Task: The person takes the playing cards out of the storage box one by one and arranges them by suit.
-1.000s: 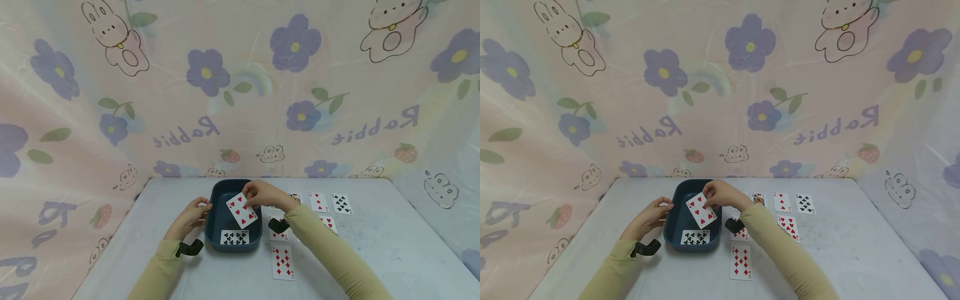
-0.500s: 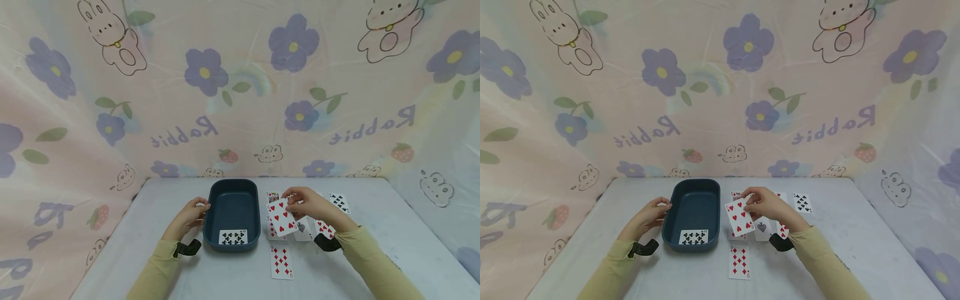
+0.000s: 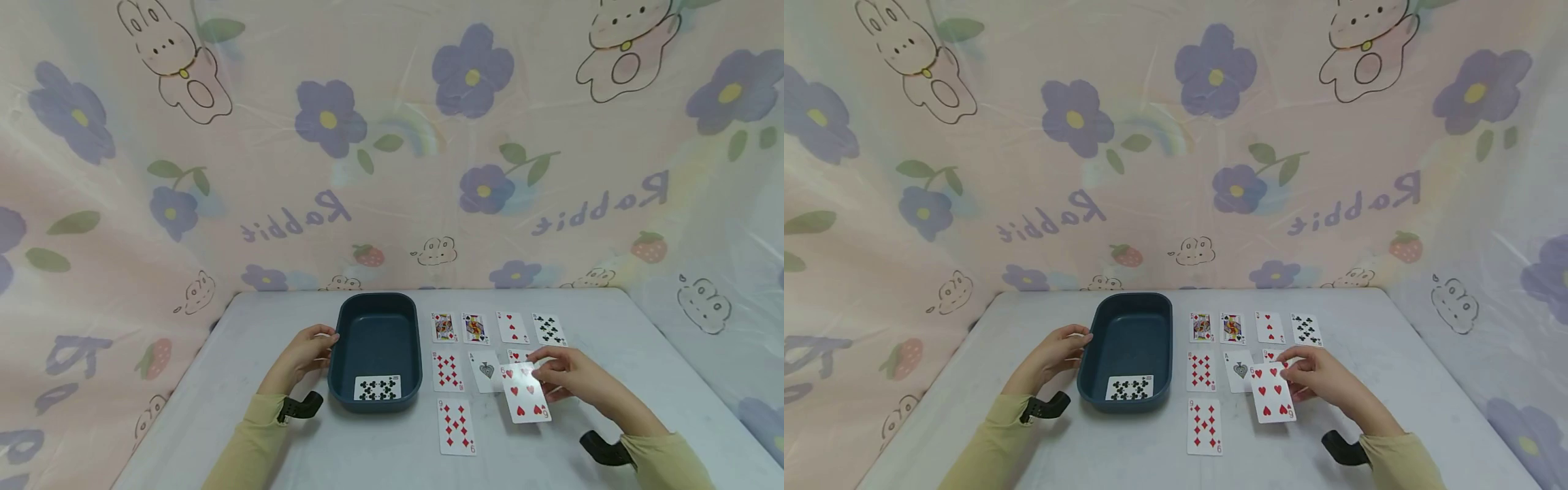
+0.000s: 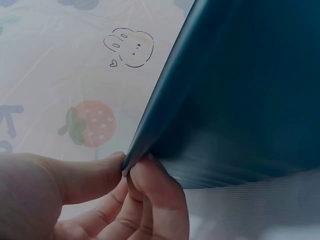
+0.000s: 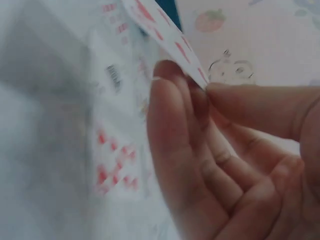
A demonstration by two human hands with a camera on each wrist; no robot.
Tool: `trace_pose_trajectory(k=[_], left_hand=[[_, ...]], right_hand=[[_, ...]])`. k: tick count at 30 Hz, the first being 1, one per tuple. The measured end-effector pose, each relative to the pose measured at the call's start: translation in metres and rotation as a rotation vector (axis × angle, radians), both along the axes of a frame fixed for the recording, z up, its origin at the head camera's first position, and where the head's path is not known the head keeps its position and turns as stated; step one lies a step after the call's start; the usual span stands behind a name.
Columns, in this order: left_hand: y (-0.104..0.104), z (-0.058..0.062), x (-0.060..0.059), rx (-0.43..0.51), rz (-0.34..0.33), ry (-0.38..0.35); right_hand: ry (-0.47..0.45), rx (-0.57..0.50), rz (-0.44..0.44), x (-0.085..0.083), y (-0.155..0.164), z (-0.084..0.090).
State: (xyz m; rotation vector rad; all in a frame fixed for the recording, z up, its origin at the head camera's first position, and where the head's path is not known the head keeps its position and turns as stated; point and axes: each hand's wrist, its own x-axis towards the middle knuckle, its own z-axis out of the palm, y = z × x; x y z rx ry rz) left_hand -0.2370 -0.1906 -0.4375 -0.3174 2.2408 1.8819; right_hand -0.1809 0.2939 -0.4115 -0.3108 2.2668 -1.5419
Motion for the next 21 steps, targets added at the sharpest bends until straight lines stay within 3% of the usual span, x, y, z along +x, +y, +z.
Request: trace_pose_trajectory(k=[12, 21], left_hand=[[0.000, -0.002, -0.001, -0.011, 0.009, -0.018], [0.000, -0.004, -0.003, -0.008, 0.016, -0.015]], right_hand=[[-0.087, 0.094, 0.006, 0.021, 0.037, -0.029], [-0.170, 0.156, -0.020, 0.022, 0.043, -0.040]])
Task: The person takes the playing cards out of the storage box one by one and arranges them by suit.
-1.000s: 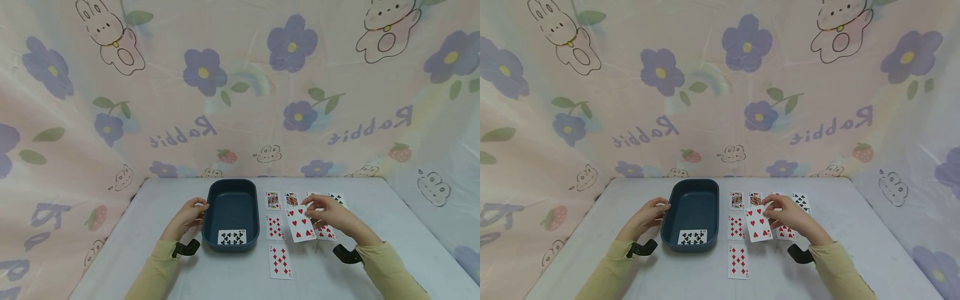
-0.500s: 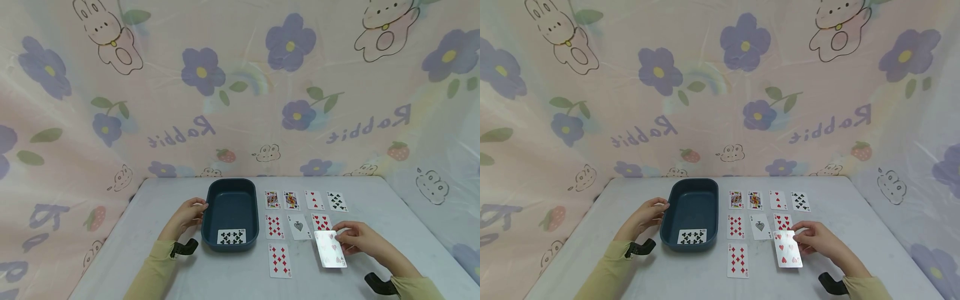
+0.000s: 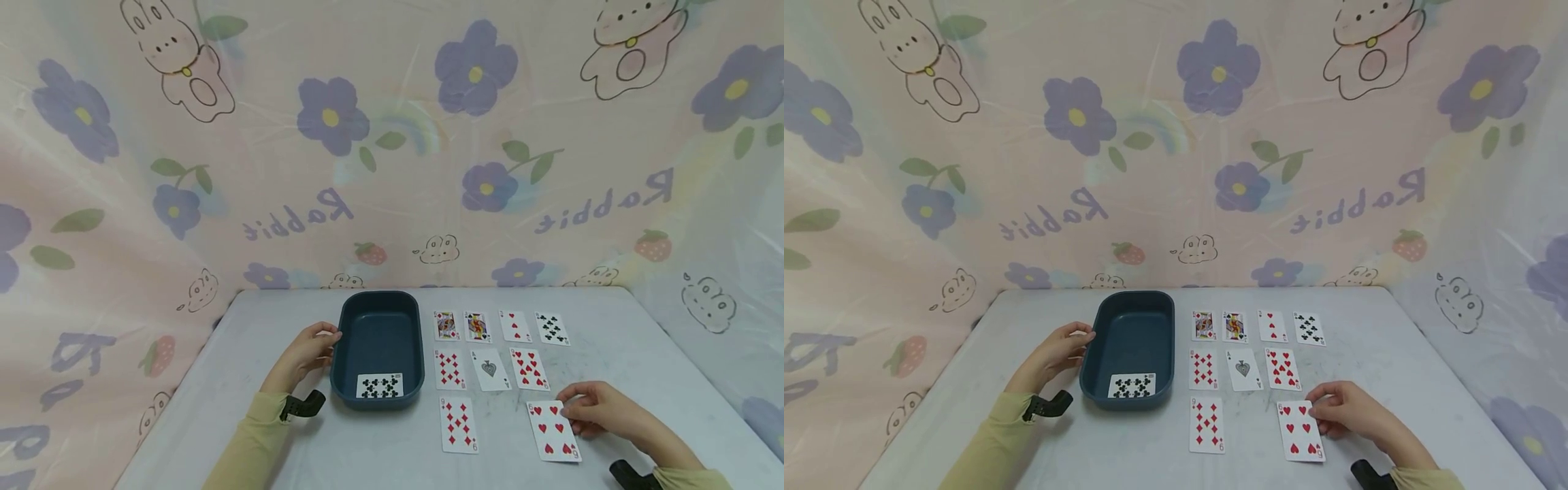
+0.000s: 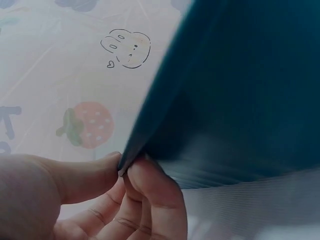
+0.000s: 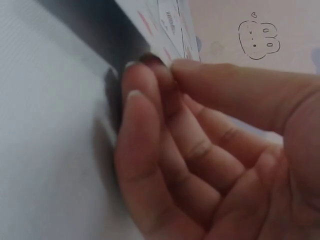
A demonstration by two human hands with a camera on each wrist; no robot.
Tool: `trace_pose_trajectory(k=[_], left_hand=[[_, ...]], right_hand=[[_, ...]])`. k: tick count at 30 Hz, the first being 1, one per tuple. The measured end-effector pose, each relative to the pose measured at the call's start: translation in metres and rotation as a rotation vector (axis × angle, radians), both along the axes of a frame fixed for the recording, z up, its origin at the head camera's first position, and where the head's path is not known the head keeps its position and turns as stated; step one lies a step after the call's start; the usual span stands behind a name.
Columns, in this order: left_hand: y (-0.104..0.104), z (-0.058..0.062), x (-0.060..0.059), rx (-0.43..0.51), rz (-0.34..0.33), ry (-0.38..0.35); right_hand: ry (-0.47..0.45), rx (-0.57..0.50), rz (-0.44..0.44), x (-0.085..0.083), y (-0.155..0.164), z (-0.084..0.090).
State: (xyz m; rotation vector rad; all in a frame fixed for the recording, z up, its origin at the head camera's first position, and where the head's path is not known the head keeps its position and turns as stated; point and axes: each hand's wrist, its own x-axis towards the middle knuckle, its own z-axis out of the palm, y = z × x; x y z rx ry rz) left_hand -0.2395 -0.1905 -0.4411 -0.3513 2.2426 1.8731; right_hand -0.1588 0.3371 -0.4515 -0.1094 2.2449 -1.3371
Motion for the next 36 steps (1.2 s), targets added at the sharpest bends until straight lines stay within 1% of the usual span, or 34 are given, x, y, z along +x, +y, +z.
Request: trace_pose_trajectory(k=[4, 7, 17, 26, 29, 31, 33, 36], left_hand=[[0.000, -0.001, 0.001, -0.002, -0.003, -0.002], [0.000, -0.001, 0.001, 0.002, -0.003, 0.000], [0.002, -0.001, 0.005, 0.005, 0.001, 0.001], [0.001, -0.002, 0.005, -0.004, -0.002, 0.007], [0.002, -0.001, 0.005, -0.004, 0.000, 0.007], [0.002, 0.000, 0.005, -0.004, 0.002, 0.006], [0.002, 0.001, 0.004, -0.009, 0.003, 0.006], [0.002, 0.002, 0.003, -0.015, 0.003, 0.006]], right_hand=[[0.019, 0.047, -0.022, -0.001, -0.002, -0.005], [0.033, 0.060, -0.036, -0.001, -0.004, -0.007], [0.038, 0.027, -0.071, 0.002, -0.009, -0.004], [0.030, 0.037, -0.098, 0.005, -0.010, -0.001], [0.064, 0.070, -0.089, 0.005, -0.010, 0.003], [0.102, 0.098, -0.081, 0.004, -0.012, 0.009], [0.144, 0.116, -0.072, 0.000, -0.015, 0.019], [0.211, 0.079, -0.017, -0.009, -0.026, 0.037]])
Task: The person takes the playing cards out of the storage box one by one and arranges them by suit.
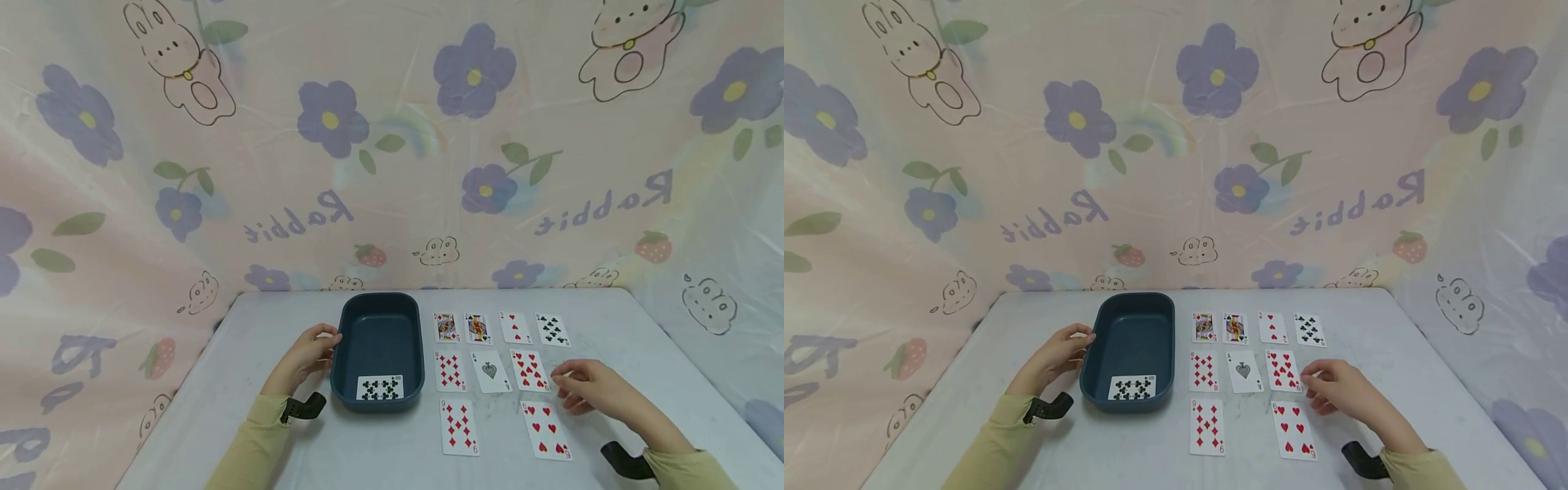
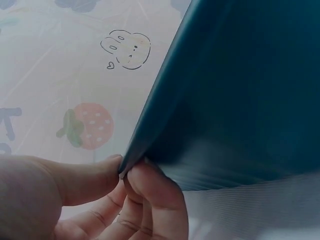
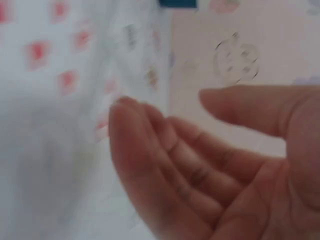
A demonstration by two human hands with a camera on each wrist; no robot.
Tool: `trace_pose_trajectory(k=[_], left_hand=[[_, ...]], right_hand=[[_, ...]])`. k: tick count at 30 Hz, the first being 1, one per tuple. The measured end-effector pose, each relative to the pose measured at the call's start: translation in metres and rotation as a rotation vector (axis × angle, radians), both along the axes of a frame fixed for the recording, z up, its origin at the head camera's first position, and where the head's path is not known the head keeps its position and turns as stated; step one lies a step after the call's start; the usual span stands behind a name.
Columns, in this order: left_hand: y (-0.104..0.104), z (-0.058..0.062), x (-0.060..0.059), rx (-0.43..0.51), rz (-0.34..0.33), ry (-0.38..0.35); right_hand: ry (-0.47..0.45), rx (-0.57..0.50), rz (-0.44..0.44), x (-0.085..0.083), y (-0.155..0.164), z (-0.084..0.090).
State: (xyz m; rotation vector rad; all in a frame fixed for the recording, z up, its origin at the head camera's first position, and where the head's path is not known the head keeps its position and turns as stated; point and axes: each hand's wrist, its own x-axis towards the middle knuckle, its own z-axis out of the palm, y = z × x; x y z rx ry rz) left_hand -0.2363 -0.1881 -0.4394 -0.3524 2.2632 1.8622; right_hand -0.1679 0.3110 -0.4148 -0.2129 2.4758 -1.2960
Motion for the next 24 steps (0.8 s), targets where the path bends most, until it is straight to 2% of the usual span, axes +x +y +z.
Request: trace_pose_trajectory(k=[6, 11, 17, 24], left_hand=[[-0.002, 0.001, -0.001, -0.019, -0.007, 0.013], [0.000, 0.003, -0.002, -0.012, -0.018, 0.024], [0.002, 0.001, 0.000, 0.013, -0.024, 0.008], [0.000, 0.000, -0.002, 0.014, -0.005, -0.013]], right_hand=[[0.131, -0.052, 0.231, -0.031, -0.049, 0.043], [0.196, -0.049, 0.418, -0.055, -0.105, 0.066], [0.237, -0.014, 0.623, -0.075, -0.171, 0.076], [0.205, 0.036, 0.815, -0.092, -0.241, 0.069]])
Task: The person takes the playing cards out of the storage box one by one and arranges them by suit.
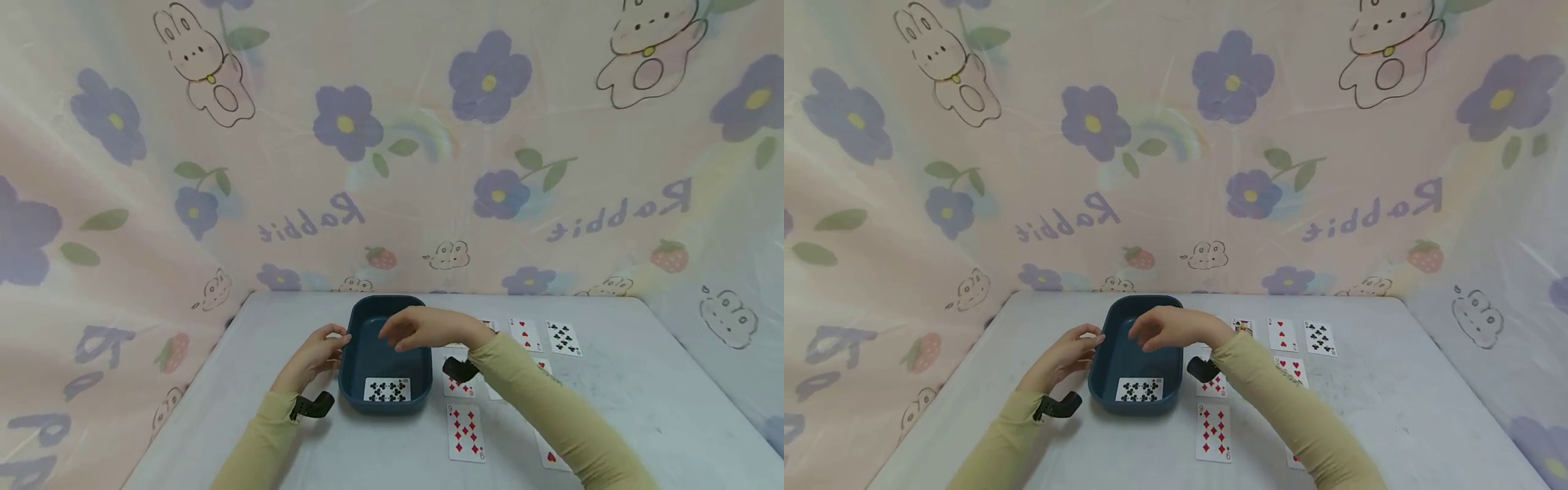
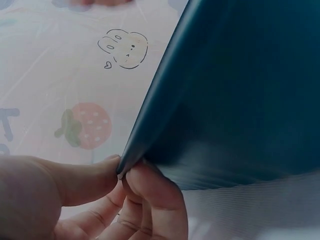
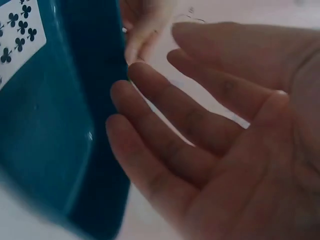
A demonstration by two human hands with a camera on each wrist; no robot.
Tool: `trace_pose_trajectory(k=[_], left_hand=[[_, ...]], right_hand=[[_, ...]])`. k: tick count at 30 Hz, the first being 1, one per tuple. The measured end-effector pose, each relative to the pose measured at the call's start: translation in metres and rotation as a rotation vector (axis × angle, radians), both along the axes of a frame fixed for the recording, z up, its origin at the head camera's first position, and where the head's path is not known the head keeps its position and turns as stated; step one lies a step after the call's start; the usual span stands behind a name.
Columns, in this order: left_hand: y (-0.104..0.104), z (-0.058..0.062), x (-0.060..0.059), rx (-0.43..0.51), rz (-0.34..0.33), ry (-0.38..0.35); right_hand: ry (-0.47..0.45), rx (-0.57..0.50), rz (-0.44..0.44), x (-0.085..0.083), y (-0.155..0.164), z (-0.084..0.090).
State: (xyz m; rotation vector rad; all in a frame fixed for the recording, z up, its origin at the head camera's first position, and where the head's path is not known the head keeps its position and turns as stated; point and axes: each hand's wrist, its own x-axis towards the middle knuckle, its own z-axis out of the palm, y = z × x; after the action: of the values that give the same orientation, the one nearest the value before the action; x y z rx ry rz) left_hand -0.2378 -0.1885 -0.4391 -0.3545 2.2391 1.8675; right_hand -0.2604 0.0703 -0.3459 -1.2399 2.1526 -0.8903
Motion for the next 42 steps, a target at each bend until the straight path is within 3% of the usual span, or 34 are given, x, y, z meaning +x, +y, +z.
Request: trace_pose_trajectory(k=[6, 14, 22, 42], left_hand=[[0.000, 0.001, -0.002, 0.025, -0.005, 0.005], [0.001, 0.002, -0.003, 0.027, 0.004, 0.001], [0.003, 0.004, -0.003, 0.025, 0.000, -0.006], [0.003, 0.003, 0.000, 0.016, 0.002, -0.015]], right_hand=[[0.098, 0.119, 0.048, -0.011, -0.041, -0.021], [0.032, 0.216, 0.024, -0.014, -0.065, -0.042], [0.067, 0.383, -0.027, -0.016, -0.072, -0.051], [0.076, 0.420, 0.011, -0.016, -0.078, -0.071]])
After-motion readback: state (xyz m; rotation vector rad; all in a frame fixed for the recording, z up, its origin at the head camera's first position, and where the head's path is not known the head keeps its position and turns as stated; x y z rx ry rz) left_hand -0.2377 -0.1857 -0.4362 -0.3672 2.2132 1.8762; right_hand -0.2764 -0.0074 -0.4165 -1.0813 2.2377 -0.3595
